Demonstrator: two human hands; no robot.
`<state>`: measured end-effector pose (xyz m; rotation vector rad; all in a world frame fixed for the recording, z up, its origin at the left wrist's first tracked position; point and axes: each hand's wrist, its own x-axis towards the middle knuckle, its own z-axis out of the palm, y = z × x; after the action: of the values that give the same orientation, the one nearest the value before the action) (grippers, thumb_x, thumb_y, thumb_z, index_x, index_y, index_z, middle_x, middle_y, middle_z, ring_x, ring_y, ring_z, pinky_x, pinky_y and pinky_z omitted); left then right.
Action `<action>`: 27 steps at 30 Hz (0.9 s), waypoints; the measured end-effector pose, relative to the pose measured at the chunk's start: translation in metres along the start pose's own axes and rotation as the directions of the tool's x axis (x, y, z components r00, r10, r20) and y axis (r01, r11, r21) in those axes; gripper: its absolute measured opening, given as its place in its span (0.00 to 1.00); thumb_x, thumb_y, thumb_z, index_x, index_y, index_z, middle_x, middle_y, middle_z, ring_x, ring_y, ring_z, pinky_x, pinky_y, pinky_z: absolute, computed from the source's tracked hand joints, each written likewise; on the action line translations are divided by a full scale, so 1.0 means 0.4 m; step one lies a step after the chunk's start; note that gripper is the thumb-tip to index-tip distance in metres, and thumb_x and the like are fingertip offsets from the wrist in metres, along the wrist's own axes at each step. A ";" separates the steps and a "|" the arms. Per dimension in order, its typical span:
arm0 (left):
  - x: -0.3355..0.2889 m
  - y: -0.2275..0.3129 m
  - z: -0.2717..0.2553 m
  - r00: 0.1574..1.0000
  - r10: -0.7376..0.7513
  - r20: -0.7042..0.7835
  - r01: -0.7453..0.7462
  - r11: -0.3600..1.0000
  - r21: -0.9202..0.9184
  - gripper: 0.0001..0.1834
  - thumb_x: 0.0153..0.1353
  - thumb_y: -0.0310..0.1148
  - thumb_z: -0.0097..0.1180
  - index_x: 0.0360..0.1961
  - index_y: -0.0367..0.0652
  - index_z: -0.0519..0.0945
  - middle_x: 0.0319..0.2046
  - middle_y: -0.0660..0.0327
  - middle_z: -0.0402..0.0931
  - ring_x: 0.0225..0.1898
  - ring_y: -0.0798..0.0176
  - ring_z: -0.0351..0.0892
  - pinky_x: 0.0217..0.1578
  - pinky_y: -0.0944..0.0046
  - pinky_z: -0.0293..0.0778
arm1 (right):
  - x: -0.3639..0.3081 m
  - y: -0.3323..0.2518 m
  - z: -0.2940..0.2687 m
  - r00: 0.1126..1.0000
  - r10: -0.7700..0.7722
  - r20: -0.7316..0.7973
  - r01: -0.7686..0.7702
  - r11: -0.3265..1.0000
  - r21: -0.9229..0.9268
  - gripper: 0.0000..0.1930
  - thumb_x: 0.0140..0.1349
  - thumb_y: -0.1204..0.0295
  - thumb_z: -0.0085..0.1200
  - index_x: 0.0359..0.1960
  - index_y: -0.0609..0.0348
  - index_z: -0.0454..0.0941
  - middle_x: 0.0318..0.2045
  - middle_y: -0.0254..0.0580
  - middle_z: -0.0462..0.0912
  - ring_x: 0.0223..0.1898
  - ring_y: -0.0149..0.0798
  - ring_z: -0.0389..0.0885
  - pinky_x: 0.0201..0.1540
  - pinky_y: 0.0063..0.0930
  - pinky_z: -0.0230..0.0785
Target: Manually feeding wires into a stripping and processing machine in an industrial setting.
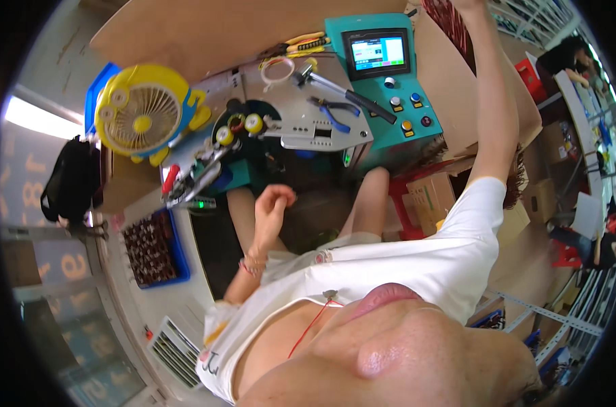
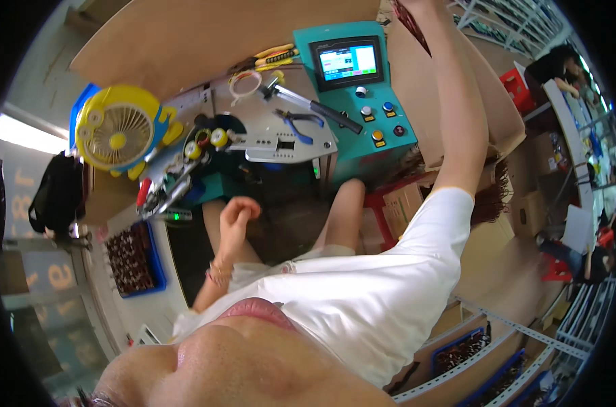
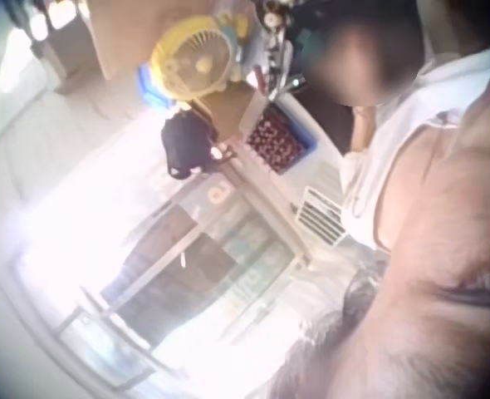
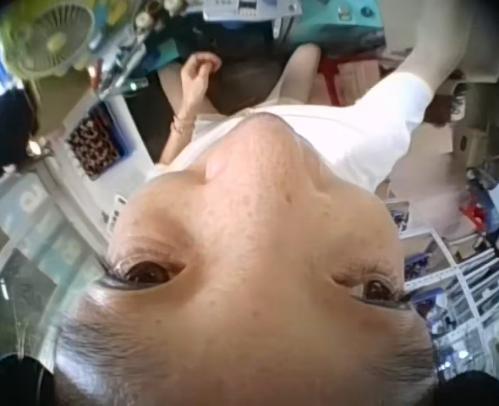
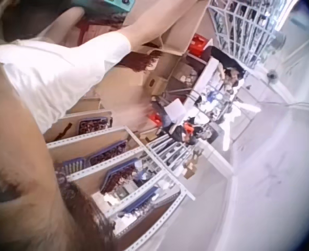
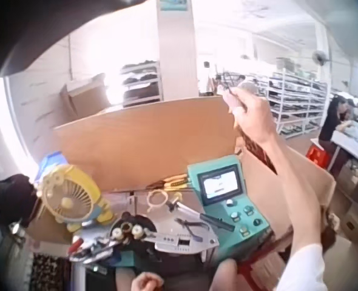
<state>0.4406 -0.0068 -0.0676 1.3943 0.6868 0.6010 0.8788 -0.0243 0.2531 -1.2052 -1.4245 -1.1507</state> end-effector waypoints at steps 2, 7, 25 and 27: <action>0.047 0.079 0.026 0.979 0.170 0.116 -0.172 0.985 0.009 0.08 0.67 0.19 0.46 0.40 0.37 0.78 0.38 0.64 0.77 0.39 0.71 0.75 0.44 0.70 0.73 | 0.056 -0.267 -0.049 0.968 0.198 0.155 -0.201 0.979 0.010 0.09 0.66 0.69 0.59 0.37 0.64 0.82 0.22 0.44 0.81 0.17 0.28 0.79 0.19 0.26 0.67; 0.075 0.306 0.155 0.775 0.617 0.136 -0.623 0.782 0.005 0.24 0.67 0.30 0.55 0.63 0.39 0.67 0.56 0.55 0.72 0.57 0.62 0.70 0.60 0.60 0.64 | 0.018 -0.596 -0.080 0.783 0.317 0.536 -0.551 0.753 0.360 0.09 0.68 0.69 0.57 0.36 0.64 0.79 0.19 0.39 0.79 0.16 0.26 0.77 0.16 0.23 0.66; -0.132 0.196 -0.107 0.668 0.422 0.613 0.484 0.379 -0.789 0.15 0.78 0.43 0.36 0.51 0.44 0.69 0.16 0.73 0.50 0.14 0.78 0.43 0.12 0.75 0.41 | -0.155 -0.691 0.228 0.794 -0.222 0.566 -0.579 -0.561 0.592 0.22 0.74 0.58 0.46 0.60 0.63 0.73 0.39 0.51 0.84 0.25 0.29 0.81 0.22 0.16 0.73; -0.146 0.183 -0.101 0.574 0.547 0.609 0.585 0.246 -0.773 0.15 0.78 0.43 0.35 0.49 0.45 0.69 0.16 0.73 0.49 0.14 0.78 0.43 0.12 0.75 0.41 | -0.187 -0.676 0.271 0.814 -0.218 0.539 -0.534 -0.645 0.546 0.21 0.73 0.60 0.48 0.57 0.65 0.74 0.37 0.50 0.85 0.25 0.28 0.81 0.22 0.15 0.73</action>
<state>0.3730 -0.0161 0.0083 0.2080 -0.5470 0.1272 0.6105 0.0489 0.1387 -0.0014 -1.4333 1.2728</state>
